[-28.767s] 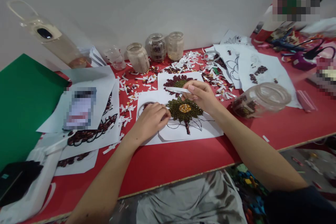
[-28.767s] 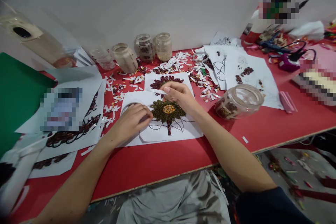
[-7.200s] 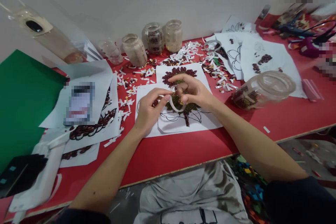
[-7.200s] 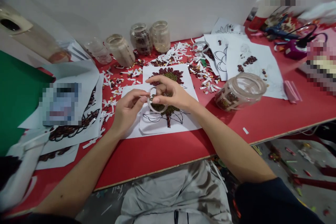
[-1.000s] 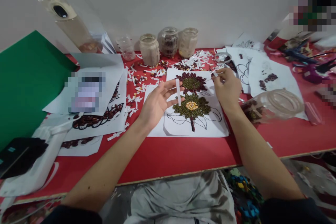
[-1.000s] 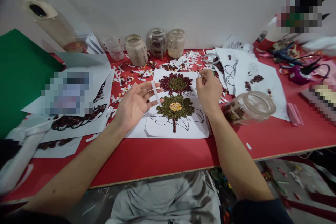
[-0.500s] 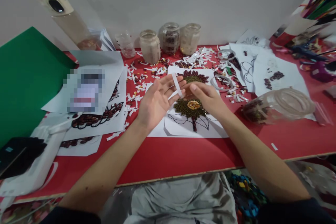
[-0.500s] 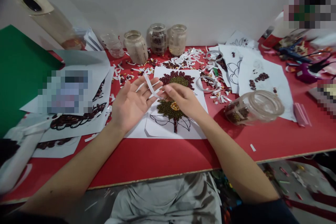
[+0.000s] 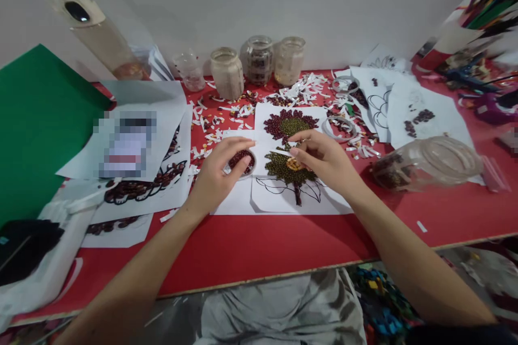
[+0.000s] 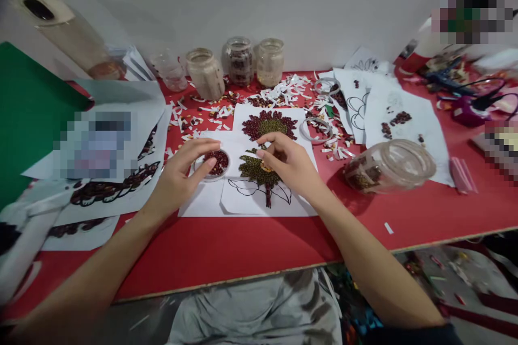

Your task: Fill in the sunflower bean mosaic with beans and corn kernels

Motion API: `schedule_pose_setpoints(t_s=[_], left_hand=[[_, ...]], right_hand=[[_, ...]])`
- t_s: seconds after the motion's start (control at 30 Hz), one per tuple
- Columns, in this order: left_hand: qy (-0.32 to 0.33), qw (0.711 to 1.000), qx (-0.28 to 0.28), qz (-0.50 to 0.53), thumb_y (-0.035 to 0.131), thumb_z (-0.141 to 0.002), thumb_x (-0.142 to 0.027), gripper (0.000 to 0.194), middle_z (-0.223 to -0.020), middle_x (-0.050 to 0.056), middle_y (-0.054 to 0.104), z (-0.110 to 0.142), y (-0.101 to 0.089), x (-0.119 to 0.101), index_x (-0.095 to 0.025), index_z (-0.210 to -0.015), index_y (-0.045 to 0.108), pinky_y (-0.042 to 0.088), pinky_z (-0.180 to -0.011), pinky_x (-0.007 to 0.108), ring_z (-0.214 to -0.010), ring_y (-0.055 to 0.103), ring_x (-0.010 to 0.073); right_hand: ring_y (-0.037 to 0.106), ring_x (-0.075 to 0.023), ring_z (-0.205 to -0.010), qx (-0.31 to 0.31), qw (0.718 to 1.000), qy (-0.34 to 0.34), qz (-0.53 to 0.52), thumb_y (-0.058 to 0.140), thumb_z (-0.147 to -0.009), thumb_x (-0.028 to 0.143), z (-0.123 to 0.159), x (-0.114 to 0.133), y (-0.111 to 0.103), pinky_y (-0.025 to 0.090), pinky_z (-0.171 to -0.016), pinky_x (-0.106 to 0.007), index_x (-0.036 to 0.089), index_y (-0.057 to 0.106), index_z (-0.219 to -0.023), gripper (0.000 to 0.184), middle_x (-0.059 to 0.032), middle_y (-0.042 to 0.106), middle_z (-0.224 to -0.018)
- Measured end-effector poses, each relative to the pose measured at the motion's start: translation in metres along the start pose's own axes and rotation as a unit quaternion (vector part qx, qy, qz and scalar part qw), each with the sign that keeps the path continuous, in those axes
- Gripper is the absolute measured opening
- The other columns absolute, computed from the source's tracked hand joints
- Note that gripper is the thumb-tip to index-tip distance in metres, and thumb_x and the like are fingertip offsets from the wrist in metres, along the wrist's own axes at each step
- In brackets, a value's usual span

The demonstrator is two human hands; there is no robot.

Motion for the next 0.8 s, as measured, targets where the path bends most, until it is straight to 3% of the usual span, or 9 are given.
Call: schedule_pose_setpoints(t_s=[0.13,0.33,0.5,0.8], left_hand=[[0.039,0.996,0.060,-0.061,0.053,-0.101,-0.021,0.033,-0.131,0.008,0.061,0.019,0.004,-0.003,-0.024,-0.132,0.058,0.045,-0.110,0.041,-0.124,0.057,0.0205],[0.115,0.978,0.104,-0.141,0.049,-0.101,-0.015,0.037,-0.128,0.011,0.060,0.028,0.007,-0.003,-0.021,-0.136,0.057,0.047,-0.107,0.045,-0.123,0.054,0.0239],[0.169,0.951,0.119,-0.231,0.049,-0.099,-0.012,0.038,-0.125,0.012,0.061,0.028,0.004,0.000,-0.022,-0.135,0.060,0.043,-0.108,0.055,-0.120,0.053,0.0278],[0.200,0.940,0.126,-0.246,0.049,-0.099,-0.012,0.034,-0.121,0.011,0.064,0.034,0.008,-0.001,-0.019,-0.130,0.063,0.043,-0.110,0.056,-0.120,0.055,0.0263]], right_hand=[[0.066,-0.0138,-0.074,0.018,0.990,-0.084,0.114,0.061,-0.095,0.030,0.019,0.015,0.000,0.050,-0.064,-0.026,0.021,0.072,-0.095,0.015,-0.0038,0.074,-0.087],[0.066,-0.0138,-0.073,-0.011,0.948,-0.246,0.201,0.066,-0.092,0.016,0.040,0.030,0.001,0.053,-0.064,-0.026,0.020,0.074,-0.099,0.012,-0.0062,0.072,-0.087],[0.065,-0.0130,-0.071,-0.047,0.936,-0.270,0.221,0.067,-0.090,0.011,0.045,0.031,0.000,0.053,-0.061,-0.025,0.020,0.073,-0.099,0.015,-0.0054,0.069,-0.085],[0.064,-0.0154,-0.072,-0.040,0.919,-0.309,0.241,0.067,-0.088,0.007,0.060,0.034,0.005,0.054,-0.062,-0.030,0.019,0.072,-0.107,0.023,-0.0060,0.070,-0.082]])
Point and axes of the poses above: each hand's wrist, its own z-axis away from the middle knuckle, its own y-axis out of the palm, x = y × z, the point moved 7 cm from there along -z, towards the middle knuckle
